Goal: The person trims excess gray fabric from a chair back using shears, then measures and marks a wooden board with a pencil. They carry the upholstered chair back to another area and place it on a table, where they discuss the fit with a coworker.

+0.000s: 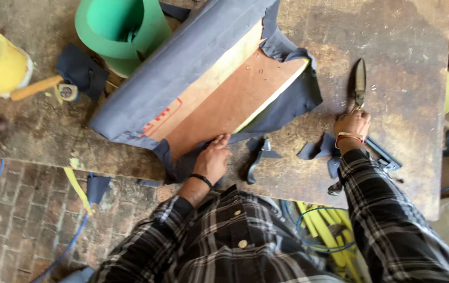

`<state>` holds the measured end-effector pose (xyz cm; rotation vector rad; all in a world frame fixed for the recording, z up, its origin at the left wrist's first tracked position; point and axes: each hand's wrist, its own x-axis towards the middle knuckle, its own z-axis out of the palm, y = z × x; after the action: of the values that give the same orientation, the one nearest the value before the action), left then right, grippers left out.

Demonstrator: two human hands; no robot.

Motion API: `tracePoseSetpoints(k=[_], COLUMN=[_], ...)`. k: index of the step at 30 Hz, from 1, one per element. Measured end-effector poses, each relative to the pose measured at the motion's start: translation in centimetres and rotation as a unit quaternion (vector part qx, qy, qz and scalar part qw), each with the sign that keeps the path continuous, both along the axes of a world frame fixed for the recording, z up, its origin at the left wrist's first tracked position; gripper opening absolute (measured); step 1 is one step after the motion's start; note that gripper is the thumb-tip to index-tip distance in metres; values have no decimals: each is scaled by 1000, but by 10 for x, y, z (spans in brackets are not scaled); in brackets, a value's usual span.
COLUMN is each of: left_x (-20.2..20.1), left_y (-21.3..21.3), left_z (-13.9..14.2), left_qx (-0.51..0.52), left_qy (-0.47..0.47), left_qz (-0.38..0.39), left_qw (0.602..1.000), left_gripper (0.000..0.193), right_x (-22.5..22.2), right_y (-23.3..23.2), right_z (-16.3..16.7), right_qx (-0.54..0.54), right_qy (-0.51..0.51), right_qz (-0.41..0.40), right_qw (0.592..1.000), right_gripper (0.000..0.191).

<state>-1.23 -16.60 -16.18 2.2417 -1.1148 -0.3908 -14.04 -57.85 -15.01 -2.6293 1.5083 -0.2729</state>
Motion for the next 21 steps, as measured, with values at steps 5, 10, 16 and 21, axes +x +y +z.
tracePoseSetpoints(k=[5,10,16,21], left_x=[-12,-16,-14,-9], left_y=[-5,0,7,24], left_z=[-6,-6,1,7], left_qx=[-15,24,40,21], left_qy=[-41,-24,-5,-6], left_qz=[13,17,8,-39], left_qw=[999,999,999,999], left_gripper=[16,18,16,18], right_x=[18,17,-5,-47], right_y=[-28,-46,-26,93], right_z=[6,13,10,19], right_qx=[-44,222,597,308], right_qy=[200,39,-416,-122], right_qz=[9,-171,-223,60], right_qw=[979,959,649,941], right_gripper=[51,37,33,58])
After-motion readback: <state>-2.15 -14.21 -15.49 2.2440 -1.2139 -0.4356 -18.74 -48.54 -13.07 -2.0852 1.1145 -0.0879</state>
